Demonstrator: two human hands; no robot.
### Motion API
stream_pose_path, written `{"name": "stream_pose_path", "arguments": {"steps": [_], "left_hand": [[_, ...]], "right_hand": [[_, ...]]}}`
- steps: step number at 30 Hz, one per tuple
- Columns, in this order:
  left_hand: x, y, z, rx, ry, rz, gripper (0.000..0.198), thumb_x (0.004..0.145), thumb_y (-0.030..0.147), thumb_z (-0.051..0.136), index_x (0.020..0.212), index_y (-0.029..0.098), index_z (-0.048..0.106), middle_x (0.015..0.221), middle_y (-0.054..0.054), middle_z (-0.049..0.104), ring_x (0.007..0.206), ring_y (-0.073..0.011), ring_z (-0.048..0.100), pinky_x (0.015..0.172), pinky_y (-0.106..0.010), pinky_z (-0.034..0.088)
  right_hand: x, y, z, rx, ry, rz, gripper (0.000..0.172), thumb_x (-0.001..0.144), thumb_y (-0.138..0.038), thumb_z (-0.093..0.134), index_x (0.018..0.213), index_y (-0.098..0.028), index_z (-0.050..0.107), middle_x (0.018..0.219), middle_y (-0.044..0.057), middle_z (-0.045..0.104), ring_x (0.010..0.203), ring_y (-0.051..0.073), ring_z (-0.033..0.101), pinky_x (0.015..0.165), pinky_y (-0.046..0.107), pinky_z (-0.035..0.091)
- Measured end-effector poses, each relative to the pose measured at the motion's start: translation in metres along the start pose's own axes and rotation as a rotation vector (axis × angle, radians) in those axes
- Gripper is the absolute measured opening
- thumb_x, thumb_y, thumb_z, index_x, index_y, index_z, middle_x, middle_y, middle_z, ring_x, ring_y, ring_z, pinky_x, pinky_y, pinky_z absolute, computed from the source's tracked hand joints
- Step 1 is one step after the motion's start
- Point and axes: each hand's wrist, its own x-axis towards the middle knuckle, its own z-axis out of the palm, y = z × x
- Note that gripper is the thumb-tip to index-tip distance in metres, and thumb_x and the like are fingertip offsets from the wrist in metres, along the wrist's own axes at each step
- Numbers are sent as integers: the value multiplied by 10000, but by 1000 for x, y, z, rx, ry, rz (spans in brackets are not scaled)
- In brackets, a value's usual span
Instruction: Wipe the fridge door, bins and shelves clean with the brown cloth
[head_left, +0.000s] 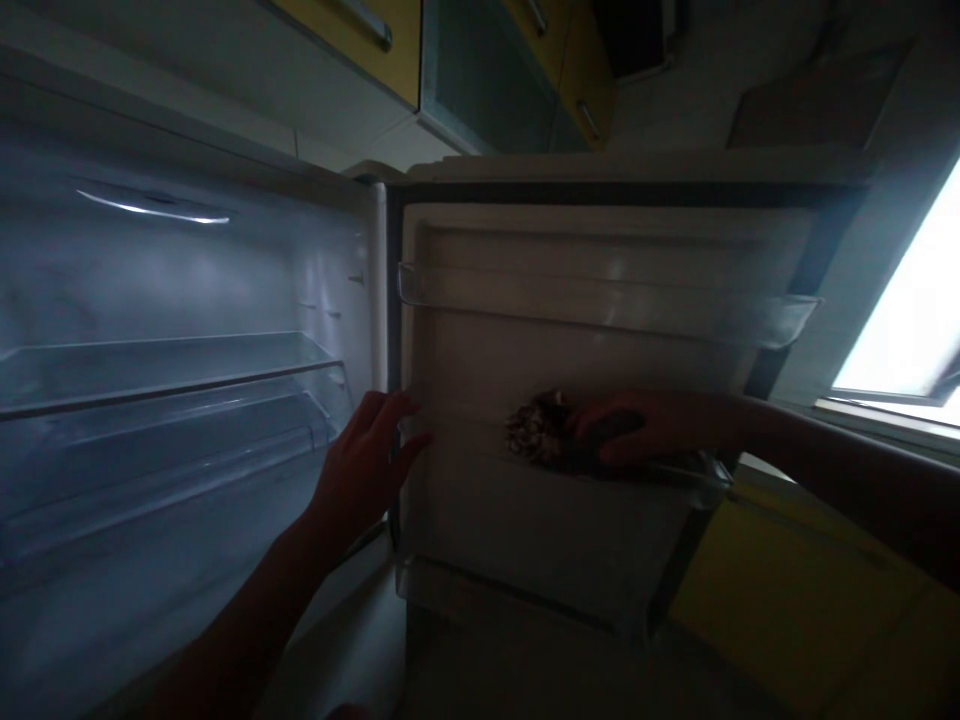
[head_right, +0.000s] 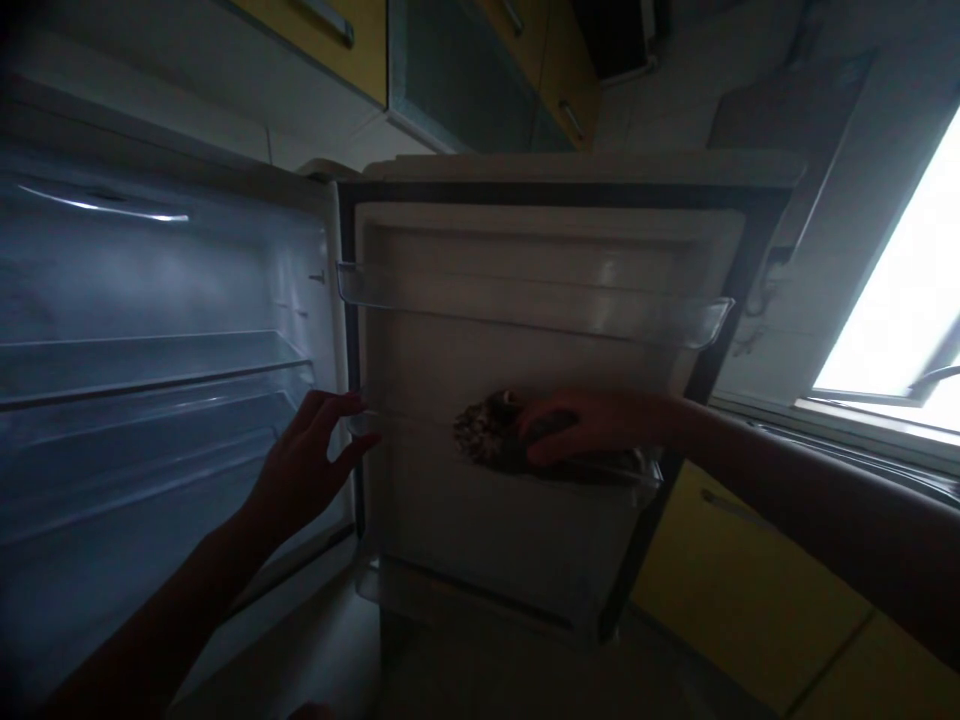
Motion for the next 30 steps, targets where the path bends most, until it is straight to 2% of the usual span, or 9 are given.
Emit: {"name": "stream_pose_path", "arguments": {"steps": [6,10,12,16,20,22,25,27,30], "left_hand": [[1,3,6,6,-7,-23,297,1083,387,654,1344,264,584,1266,-87,628,1137,-272,712,946,-450,664],[3,4,3,40,-24,-35,304,1066,359,673,1335,259,575,1257,-98,635,1125,-299,719,918,-476,680],[3,4,2,54,-39,-43,314,1058,362,691,1330,261,572,1263,-100,639,1125,-309,724,882,-477,690],[0,1,4,22,-38,-45,328,1047,364,722,1325,274,575,1300,-96,634,1162,-300,727,869,-449,699],[-1,-2,11,-23,12,-26,342,1051,346,718,1347,272,564,1304,-101,615,1184,-289,716,896,-439,701],[-1,-2,14,-27,32,-6,330,1053,333,710,1344,270,569,1302,-104,614,1197,-293,706,937,-460,695],[0,2,17,-19,38,9,300,1054,331,700,1325,273,583,1294,-105,620,1197,-306,693,940,-474,689],[1,6,20,-3,42,3,290,1058,343,691,1322,278,589,1292,-106,622,1195,-314,685,937,-482,684],[1,11,23,20,61,3,306,1068,366,670,1349,279,586,1305,-116,623,1199,-328,669,931,-490,677]], "right_hand": [[82,-53,36,-179,97,-284,585,737,-595,969,1157,-215,824,1223,98,767,1152,300,705,1094,426,520],[126,-79,52,-86,116,-442,504,846,-621,888,1078,-177,821,1110,62,773,1040,235,705,935,337,517],[120,-77,50,-47,72,-440,528,912,-685,803,1068,-181,818,1072,52,782,991,217,708,873,316,511],[71,-42,30,-98,8,-288,586,936,-763,738,1140,-219,818,1164,59,786,1057,242,725,913,346,528],[39,-2,17,-126,80,-197,520,1034,-714,609,1071,-245,829,1116,55,789,1036,256,739,919,373,561],[42,1,17,-260,151,-282,475,1071,-662,578,1028,-263,833,1069,52,788,970,239,735,875,368,568],[67,-23,22,-720,368,-518,420,1133,-555,537,1098,-264,838,1149,78,783,1021,245,715,914,396,559],[97,-49,28,-1038,510,-685,355,1152,-438,539,1155,-226,825,1236,95,778,1116,266,694,968,430,544],[151,-77,35,-1334,565,-911,284,1141,-213,530,1112,-204,812,1274,71,778,1171,246,671,999,429,516]]}}
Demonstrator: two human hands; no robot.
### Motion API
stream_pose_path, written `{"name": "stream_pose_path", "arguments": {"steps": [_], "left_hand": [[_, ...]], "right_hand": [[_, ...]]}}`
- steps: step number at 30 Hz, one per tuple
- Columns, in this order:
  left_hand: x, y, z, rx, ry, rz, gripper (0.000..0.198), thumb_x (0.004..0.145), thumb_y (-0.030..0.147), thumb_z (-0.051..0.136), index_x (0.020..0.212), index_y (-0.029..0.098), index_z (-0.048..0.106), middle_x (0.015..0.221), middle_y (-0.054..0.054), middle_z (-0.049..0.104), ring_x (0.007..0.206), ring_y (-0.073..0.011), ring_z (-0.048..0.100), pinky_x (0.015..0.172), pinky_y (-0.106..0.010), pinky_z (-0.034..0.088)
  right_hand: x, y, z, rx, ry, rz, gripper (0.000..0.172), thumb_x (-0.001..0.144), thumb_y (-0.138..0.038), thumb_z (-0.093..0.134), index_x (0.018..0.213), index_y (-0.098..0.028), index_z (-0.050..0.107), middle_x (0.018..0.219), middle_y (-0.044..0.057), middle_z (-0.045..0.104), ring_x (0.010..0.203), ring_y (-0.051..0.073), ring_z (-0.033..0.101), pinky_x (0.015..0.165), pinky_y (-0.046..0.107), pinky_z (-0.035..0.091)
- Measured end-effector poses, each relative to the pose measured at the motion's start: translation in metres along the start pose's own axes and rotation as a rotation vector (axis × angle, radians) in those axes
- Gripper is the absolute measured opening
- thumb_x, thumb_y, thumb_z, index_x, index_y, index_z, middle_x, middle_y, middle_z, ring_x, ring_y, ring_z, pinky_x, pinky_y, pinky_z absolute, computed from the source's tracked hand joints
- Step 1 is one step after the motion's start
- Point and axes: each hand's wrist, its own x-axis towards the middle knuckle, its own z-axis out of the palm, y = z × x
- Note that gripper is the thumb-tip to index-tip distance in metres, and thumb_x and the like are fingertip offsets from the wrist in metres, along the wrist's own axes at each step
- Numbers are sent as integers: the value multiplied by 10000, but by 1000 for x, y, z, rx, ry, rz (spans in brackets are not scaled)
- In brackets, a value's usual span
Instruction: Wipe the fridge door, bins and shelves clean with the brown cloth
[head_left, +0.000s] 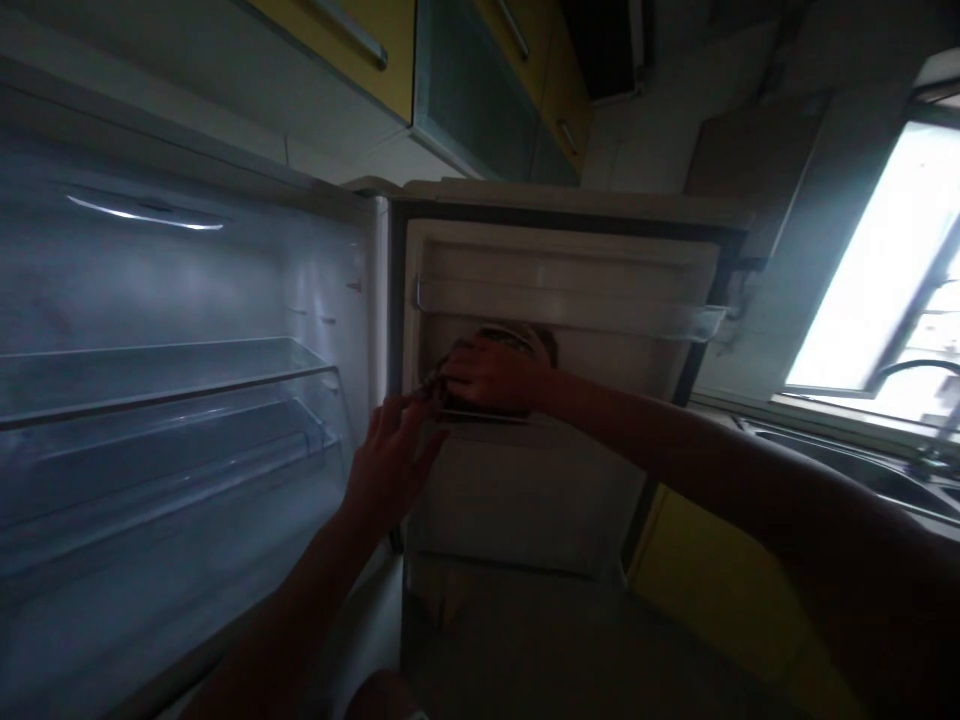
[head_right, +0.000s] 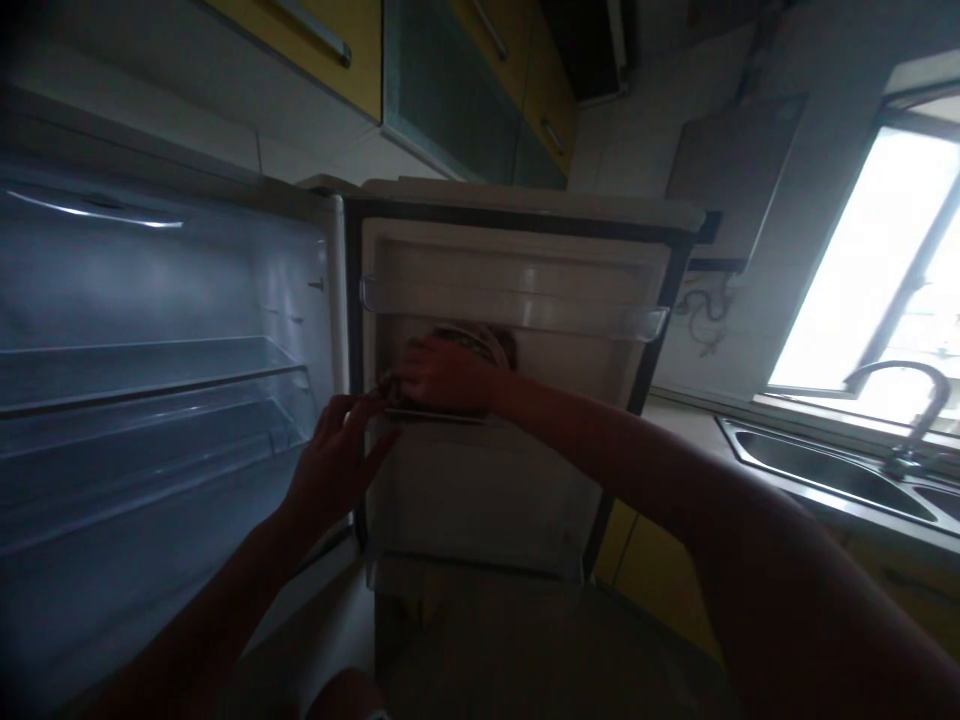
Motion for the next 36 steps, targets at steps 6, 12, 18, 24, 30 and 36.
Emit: {"name": "stream_pose_path", "arguments": {"steps": [6,12,18,24,30,36], "left_hand": [[5,4,0,93,-21,60,279,1092,400,625,1330,255,601,1272,-125,649,1158,-330,678,840,-449,675],[15,-1,1,-3,-25,135,200,1095,353,621,1269,258,646,1265,-107,688,1206,-305,672,995,-466,633],[29,-11,11,-244,9,105,143,1053,390,698,1081,250,706,1134,-69,728,1094,-261,716,962,-418,611],[33,-9,12,-284,-26,-31,197,1041,441,696,997,251,728,1036,-32,687,971,-225,708,877,-367,588],[31,-16,6,-294,-63,-37,213,1042,469,713,1046,258,744,1063,-33,695,998,-229,718,902,-377,582],[30,-22,10,-374,-35,-27,224,1043,474,725,1016,251,731,1064,-30,716,1004,-222,730,898,-363,582]], "right_hand": [[-17,20,40,-124,130,-108,271,1130,-182,538,1140,-268,794,1333,27,760,1227,203,629,1097,466,467],[-170,22,10,-80,-150,412,380,1088,-174,517,1326,-307,782,1519,85,701,1283,283,645,1029,498,546],[-176,30,0,-2,-213,477,355,1038,-244,613,1352,-223,777,1520,158,673,1287,330,655,993,477,600],[-34,28,25,31,-52,253,310,1119,-143,517,1266,-199,784,1499,110,684,1369,267,594,1062,453,552],[-31,28,31,35,39,297,371,1132,-149,468,1370,-201,747,1544,114,668,1362,287,598,1018,457,576],[-184,32,12,152,-58,562,468,1116,-204,432,1459,-320,730,1581,82,648,1343,339,626,1083,545,560]]}}
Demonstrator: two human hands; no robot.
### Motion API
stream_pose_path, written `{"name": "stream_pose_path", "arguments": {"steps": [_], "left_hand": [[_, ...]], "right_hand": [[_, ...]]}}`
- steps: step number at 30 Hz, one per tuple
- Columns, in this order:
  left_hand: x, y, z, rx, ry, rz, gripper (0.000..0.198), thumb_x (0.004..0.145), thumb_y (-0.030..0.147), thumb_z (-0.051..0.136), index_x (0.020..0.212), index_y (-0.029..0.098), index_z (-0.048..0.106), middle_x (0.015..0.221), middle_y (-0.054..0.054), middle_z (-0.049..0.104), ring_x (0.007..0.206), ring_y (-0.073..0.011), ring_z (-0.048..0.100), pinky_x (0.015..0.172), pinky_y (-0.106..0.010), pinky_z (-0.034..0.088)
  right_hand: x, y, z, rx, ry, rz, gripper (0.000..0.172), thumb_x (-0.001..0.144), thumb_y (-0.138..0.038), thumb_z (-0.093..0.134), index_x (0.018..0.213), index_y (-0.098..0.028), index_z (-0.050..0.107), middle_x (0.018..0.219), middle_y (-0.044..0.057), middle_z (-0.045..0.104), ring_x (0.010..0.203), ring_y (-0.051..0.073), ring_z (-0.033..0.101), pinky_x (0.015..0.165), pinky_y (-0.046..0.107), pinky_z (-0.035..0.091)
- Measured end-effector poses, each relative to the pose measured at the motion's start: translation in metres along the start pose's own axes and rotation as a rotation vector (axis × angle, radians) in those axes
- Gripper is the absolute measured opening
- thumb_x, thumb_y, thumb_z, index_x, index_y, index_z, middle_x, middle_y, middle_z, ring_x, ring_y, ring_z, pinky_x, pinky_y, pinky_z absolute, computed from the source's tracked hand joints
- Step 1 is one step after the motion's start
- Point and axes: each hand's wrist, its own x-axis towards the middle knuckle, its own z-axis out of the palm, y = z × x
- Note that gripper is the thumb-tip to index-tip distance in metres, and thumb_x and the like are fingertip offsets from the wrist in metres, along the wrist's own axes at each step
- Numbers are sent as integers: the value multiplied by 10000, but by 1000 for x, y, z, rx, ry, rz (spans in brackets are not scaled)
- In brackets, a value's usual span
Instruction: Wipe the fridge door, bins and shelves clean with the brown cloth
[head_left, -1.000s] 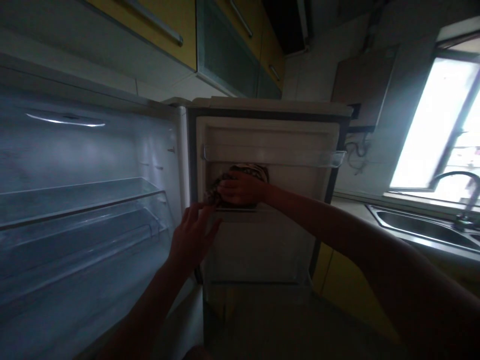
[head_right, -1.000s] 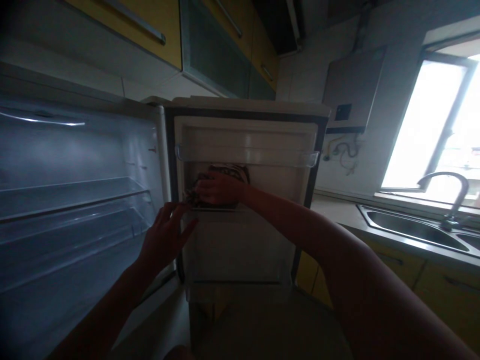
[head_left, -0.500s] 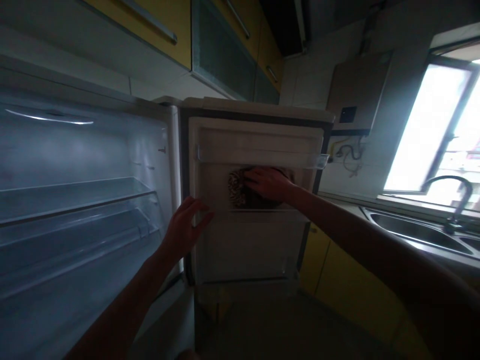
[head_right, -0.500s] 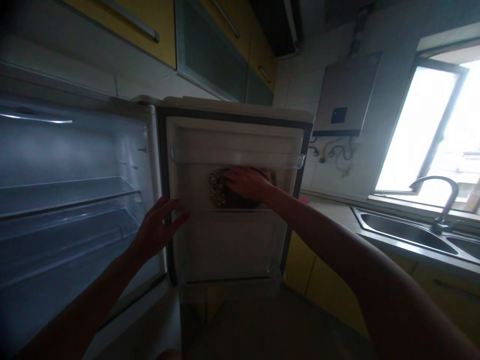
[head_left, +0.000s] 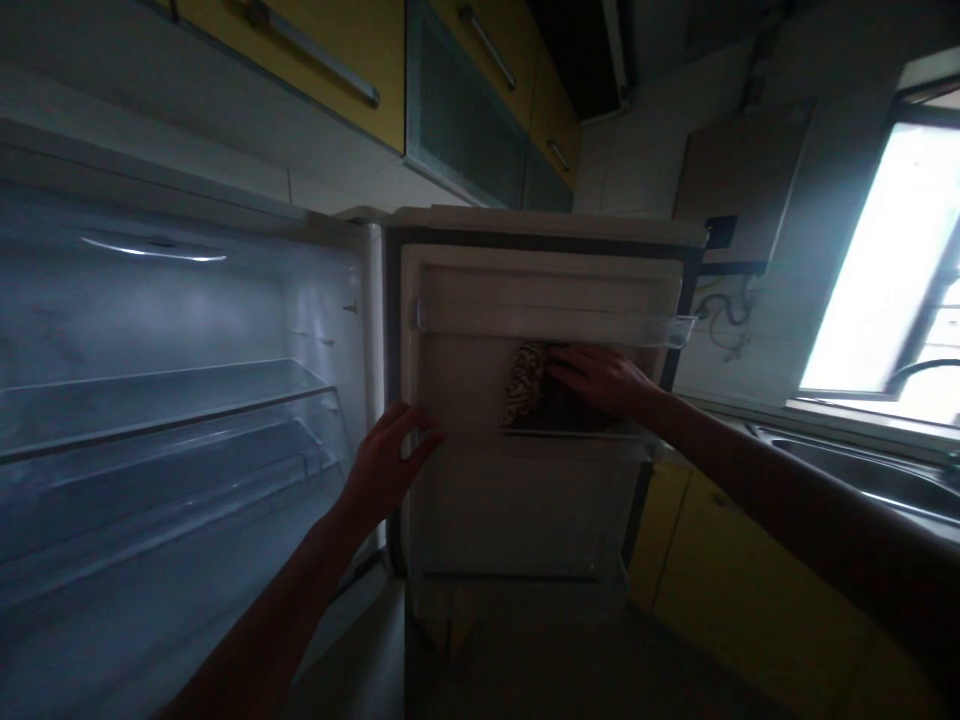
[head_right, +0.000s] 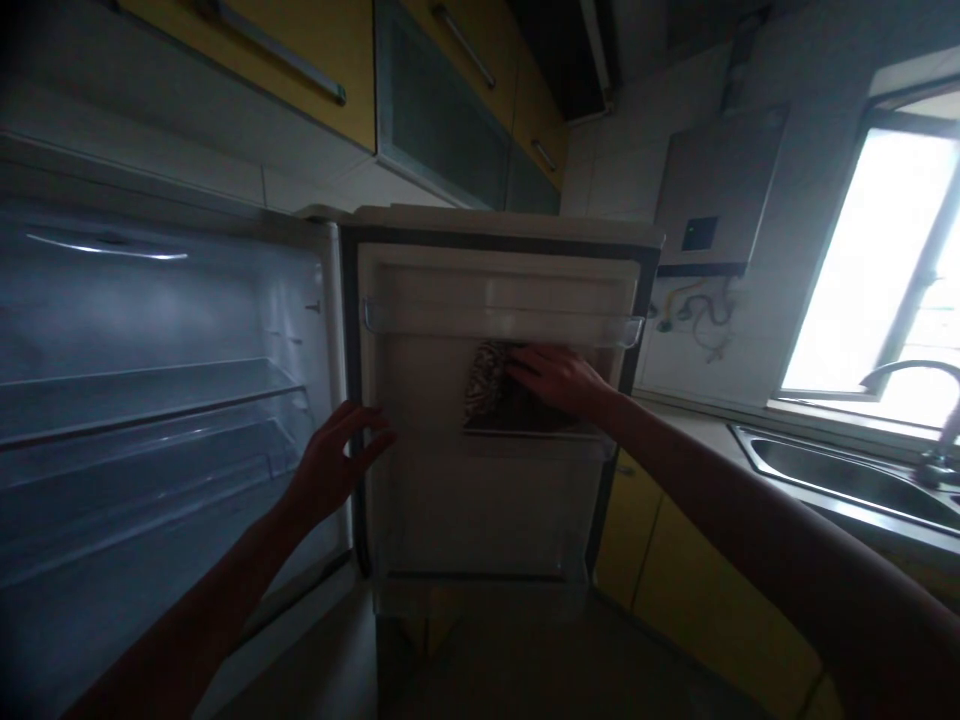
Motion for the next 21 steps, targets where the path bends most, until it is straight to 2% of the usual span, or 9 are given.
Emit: {"name": "stream_pose_path", "arguments": {"steps": [2,3,5,10,12,14,17,19,21], "left_hand": [[1,-1,1,-28,9,2,221,1031,468,741,990,251,737,1045,-27,727,992,-220,734,897,-362,581],[2,-2,2,-42,14,0,224,1023,468,751,975,249,739,1033,-27,732,986,-220,736,900,-365,580],[4,-2,3,-66,20,-12,226,1003,465,772,950,247,745,1025,-29,743,984,-223,739,903,-370,576],[7,3,2,-96,31,-51,179,960,414,800,913,246,761,961,-18,737,934,-215,725,888,-370,563],[8,6,1,-92,25,-72,149,944,381,801,901,244,760,941,-15,727,922,-211,718,884,-367,564],[8,8,0,-86,21,-91,136,935,365,793,891,242,757,934,-15,719,907,-206,714,863,-361,568],[7,10,-3,-98,32,-100,154,942,390,783,896,245,760,930,-14,715,894,-199,711,843,-357,584],[5,9,-4,-119,39,-108,179,951,428,783,920,252,768,958,-20,730,918,-202,724,844,-359,607],[2,7,-5,-136,46,-118,215,955,471,788,946,256,774,1007,-31,751,947,-207,740,843,-363,627]], "right_hand": [[-19,8,-7,-16,8,40,440,1113,-240,444,1400,-338,762,1520,83,690,1301,352,642,1051,555,571],[-19,6,-10,-31,6,48,429,1113,-243,444,1375,-329,773,1492,94,704,1283,351,646,1030,548,578],[-1,-11,-11,-56,-20,32,416,1114,-219,440,1335,-272,788,1459,132,715,1265,340,644,1013,521,582],[106,-84,-7,-21,-96,-16,366,1110,-162,460,1300,-157,773,1482,175,670,1317,325,627,1046,472,564],[145,-114,-6,87,-139,0,308,1077,-162,538,1274,-135,774,1485,188,651,1303,324,646,1035,445,562],[167,-137,-4,245,-198,14,261,1010,-134,624,1215,-103,782,1454,205,657,1263,310,671,1036,415,553],[165,-145,-1,504,-309,-6,250,901,-51,664,1104,-82,806,1329,182,739,1184,264,707,1047,367,538],[145,-129,-1,636,-396,-36,300,867,-27,644,1092,-104,827,1214,117,801,1091,213,739,998,308,548],[118,-100,-5,737,-506,-14,334,855,-50,638,1104,-133,845,1133,67,832,1005,182,758,927,268,557]]}}
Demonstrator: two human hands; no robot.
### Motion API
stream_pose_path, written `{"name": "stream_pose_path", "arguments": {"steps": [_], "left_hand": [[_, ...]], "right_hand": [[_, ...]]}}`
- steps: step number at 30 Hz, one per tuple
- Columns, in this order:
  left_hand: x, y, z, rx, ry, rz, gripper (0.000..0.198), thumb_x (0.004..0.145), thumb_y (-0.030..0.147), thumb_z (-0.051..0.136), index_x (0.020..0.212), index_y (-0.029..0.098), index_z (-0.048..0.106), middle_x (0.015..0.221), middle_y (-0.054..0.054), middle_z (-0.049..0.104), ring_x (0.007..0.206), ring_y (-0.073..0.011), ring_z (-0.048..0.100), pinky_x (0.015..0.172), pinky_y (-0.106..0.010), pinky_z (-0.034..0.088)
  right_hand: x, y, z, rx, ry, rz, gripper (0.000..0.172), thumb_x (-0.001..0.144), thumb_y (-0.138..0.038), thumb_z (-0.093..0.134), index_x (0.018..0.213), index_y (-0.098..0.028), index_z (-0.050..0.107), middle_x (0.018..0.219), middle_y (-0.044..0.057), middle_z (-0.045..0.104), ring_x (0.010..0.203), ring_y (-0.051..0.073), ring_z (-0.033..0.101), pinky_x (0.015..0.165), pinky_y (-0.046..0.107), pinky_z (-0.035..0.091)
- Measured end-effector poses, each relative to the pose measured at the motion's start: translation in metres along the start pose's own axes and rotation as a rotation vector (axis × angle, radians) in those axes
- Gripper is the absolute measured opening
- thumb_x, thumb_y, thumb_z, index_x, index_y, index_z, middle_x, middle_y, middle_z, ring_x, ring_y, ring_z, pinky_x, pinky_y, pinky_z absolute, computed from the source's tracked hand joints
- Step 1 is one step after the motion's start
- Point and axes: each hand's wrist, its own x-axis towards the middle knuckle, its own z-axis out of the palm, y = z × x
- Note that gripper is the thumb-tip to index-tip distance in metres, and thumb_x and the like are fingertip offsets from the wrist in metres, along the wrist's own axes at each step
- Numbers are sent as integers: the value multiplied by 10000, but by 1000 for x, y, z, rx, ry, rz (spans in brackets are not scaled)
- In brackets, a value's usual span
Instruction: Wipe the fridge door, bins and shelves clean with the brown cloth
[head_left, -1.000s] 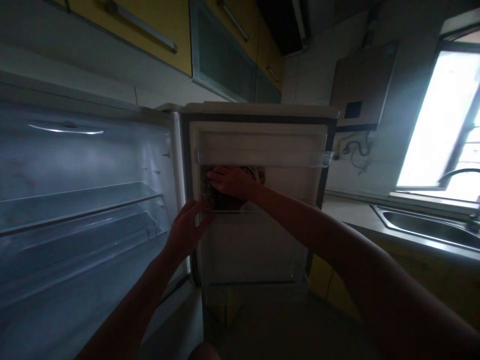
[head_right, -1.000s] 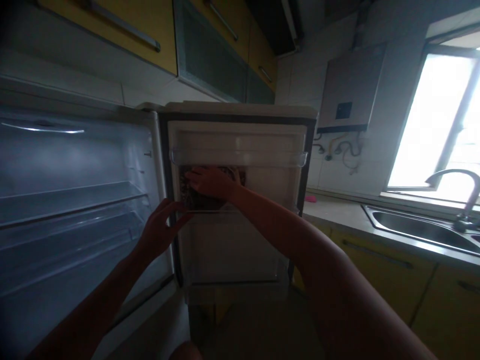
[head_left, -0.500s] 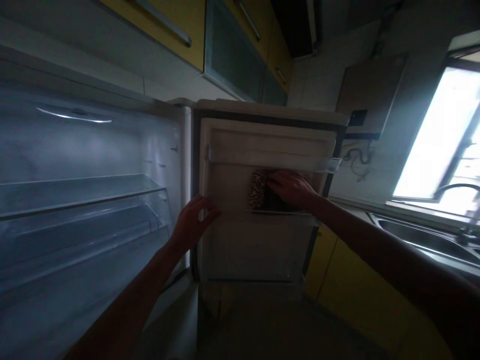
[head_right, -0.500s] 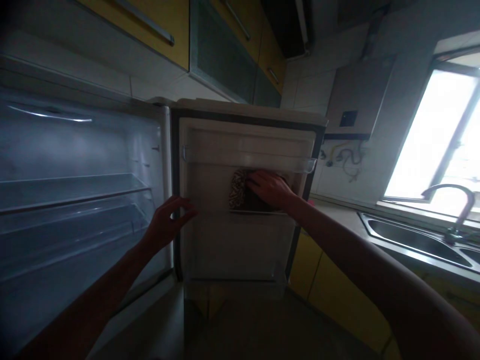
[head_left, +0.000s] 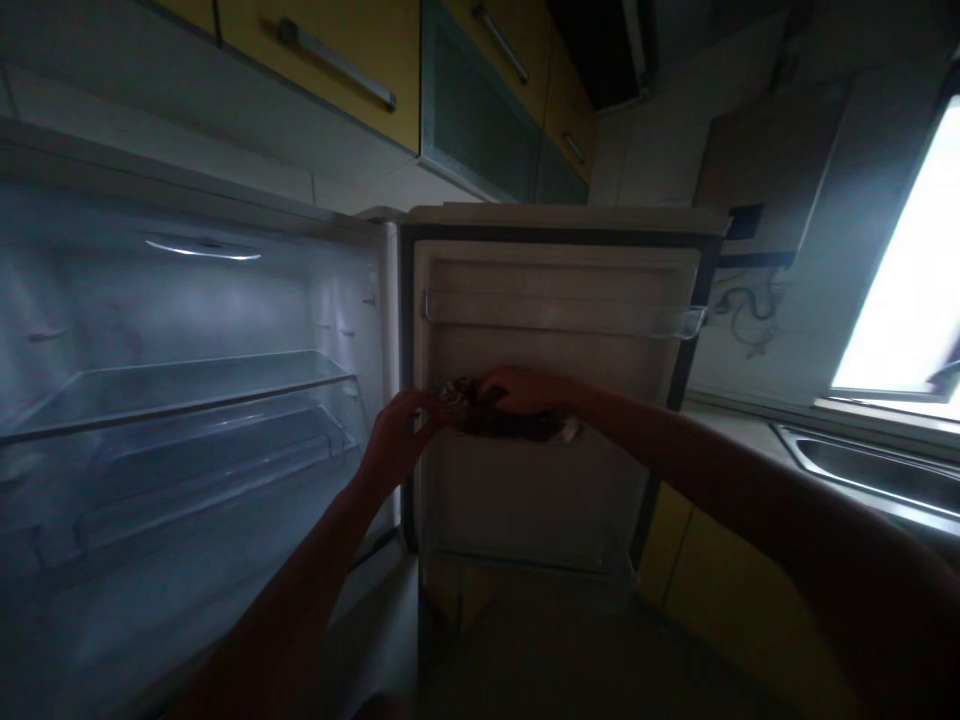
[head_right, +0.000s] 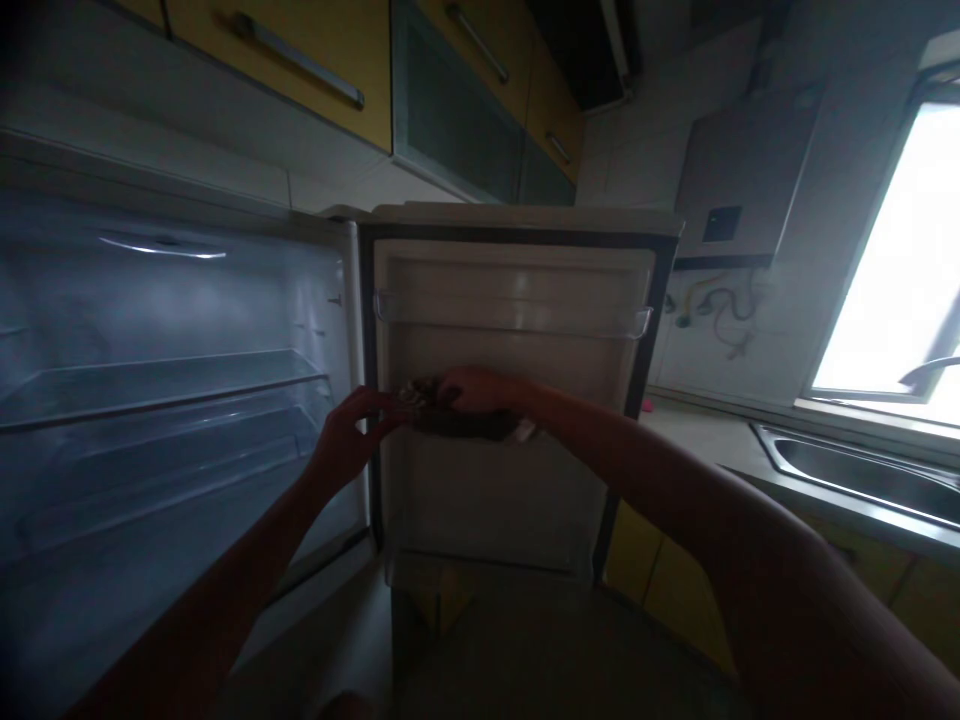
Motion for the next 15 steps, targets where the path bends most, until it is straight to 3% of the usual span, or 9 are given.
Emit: {"name": "stream_pose_path", "arguments": {"steps": [3,6,8,11,15], "left_hand": [[-3,-4,-1,-14,15,5,259,950,514,799,957,256,776,1039,-40,765,950,-208,747,821,-360,642],[-6,-6,-2,-39,36,4,225,951,479,807,969,256,778,1059,-39,762,969,-200,749,804,-339,646],[-7,-6,-1,-65,48,-5,201,946,447,813,961,251,773,1070,-40,755,996,-197,750,792,-320,647],[-7,-4,-2,-81,50,-16,232,930,468,820,934,243,767,1065,-41,745,995,-194,745,757,-299,647],[-5,-2,-6,-50,32,-23,279,935,513,809,923,238,765,1046,-40,739,994,-196,739,745,-296,646]], "right_hand": [[-47,31,-22,181,-152,104,298,878,-190,698,1126,-176,863,1158,59,842,1010,200,766,915,277,564],[-67,36,-31,245,-214,175,327,956,-444,707,1103,-200,870,1124,64,844,968,214,762,861,292,569],[-59,25,-24,197,-166,153,344,977,-458,669,1081,-191,861,1074,63,838,941,215,751,845,304,563],[-23,0,-4,171,-59,45,310,915,-256,634,1135,-192,842,1119,50,830,1008,216,744,926,324,565],[13,-16,7,356,-79,-5,446,819,-148,630,1208,-213,837,1236,37,824,1101,204,747,1008,310,568]]}}
